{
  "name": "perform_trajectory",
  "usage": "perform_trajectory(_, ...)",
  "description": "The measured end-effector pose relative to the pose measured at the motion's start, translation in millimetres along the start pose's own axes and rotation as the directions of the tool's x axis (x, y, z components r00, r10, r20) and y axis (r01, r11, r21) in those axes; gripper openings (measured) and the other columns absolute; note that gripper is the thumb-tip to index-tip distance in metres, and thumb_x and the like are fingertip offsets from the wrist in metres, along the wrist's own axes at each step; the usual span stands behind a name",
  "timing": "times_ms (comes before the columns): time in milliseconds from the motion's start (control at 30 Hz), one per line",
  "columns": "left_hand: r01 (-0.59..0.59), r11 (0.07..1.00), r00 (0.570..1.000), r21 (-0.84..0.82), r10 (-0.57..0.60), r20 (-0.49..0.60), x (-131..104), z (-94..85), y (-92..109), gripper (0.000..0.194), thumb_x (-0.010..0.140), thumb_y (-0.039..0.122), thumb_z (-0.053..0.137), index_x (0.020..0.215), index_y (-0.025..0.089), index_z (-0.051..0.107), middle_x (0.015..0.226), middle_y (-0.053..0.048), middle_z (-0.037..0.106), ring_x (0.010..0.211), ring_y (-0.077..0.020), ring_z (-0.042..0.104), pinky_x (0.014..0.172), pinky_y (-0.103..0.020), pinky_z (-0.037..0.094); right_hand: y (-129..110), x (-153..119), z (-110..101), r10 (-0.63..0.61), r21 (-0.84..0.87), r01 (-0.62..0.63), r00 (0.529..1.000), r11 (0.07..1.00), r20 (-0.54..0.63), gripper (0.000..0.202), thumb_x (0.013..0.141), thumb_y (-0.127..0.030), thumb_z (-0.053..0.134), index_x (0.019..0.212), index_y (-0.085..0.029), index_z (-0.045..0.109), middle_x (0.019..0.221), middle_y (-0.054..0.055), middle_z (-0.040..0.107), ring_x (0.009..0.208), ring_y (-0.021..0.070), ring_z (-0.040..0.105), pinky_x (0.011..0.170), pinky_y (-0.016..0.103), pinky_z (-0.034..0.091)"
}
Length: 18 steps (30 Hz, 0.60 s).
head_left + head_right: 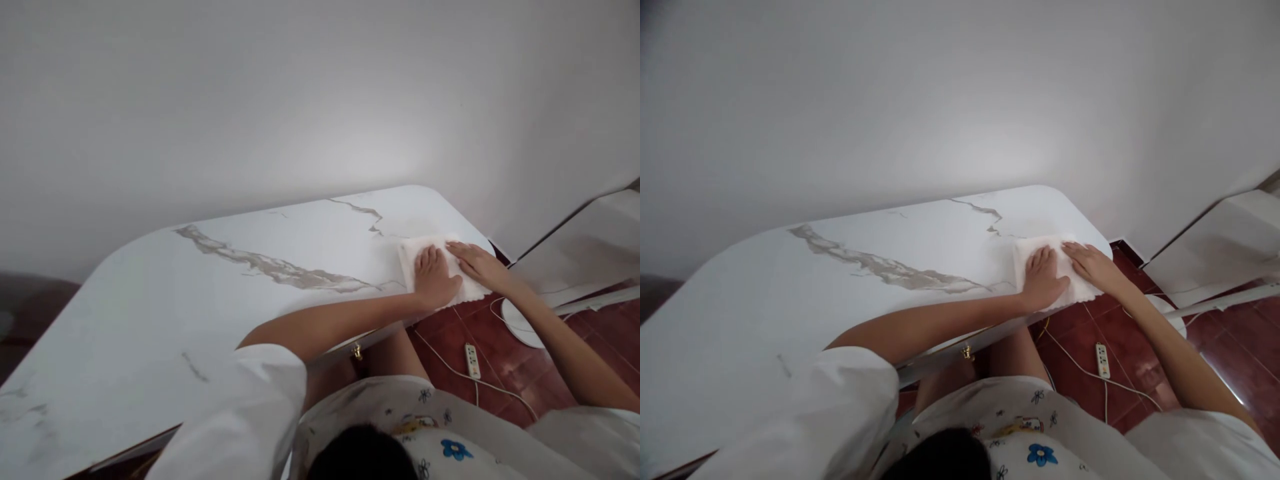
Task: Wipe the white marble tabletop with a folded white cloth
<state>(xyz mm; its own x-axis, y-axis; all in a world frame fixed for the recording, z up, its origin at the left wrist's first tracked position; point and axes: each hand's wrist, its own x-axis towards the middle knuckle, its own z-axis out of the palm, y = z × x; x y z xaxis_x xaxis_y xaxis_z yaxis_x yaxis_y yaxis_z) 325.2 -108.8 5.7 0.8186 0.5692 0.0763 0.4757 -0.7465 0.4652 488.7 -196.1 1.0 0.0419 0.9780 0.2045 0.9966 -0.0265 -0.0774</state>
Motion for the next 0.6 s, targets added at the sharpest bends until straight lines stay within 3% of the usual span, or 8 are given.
perform_trajectory(133,-0.02,0.996,1.0,-0.086,0.02,-0.001,34,14.7,34,0.061,0.089,0.031,0.043,0.143,0.003,0.039,0.156,-0.019,0.034,0.146,-0.0295,0.027,0.119,-0.045,0.023,52,-9,-3,0.065,0.002,-0.065,0.998,0.998,-0.007,0.048,0.098,-0.031,0.029,0.143,-0.028,0.048,0.147,0.005,0.049,0.138,0.0218,0.043,0.113,0.05,0.036)
perform_trajectory(300,0.024,0.994,0.994,-0.106,-0.035,-0.106,98,18.0,41,0.05,0.091,0.019,0.038,0.138,0.004,0.046,0.151,-0.019,0.041,0.143,-0.0267,0.033,0.118,-0.043,0.027,107,36,6,0.081,0.038,-0.078,0.993,0.996,-0.083,0.048,0.096,-0.028,0.03,0.138,-0.022,0.053,0.144,0.007,0.052,0.135,0.02,0.047,0.112,0.044,0.038)
perform_trajectory(433,0.022,1.0,0.982,-0.017,-0.025,-0.188,134,10.0,12,0.044,0.094,0.018,0.037,0.134,0.007,0.05,0.148,-0.018,0.046,0.14,-0.0258,0.038,0.115,-0.042,0.03,117,90,17,0.063,0.028,-0.062,0.996,0.998,-0.07,0.048,0.094,-0.026,0.032,0.138,-0.023,0.053,0.143,0.005,0.054,0.134,0.0198,0.048,0.111,0.045,0.04)
perform_trajectory(600,0.047,0.998,0.978,0.052,-0.035,-0.203,145,-17.2,-49,0.037,0.095,0.018,0.036,0.126,0.01,0.054,0.143,-0.015,0.052,0.135,-0.0231,0.043,0.114,-0.037,0.031,85,149,36,0.017,-0.037,-0.02,0.997,0.999,-0.077,0.05,0.095,-0.024,0.029,0.139,-0.017,0.051,0.145,0.009,0.052,0.136,0.022,0.046,0.109,0.045,0.042)
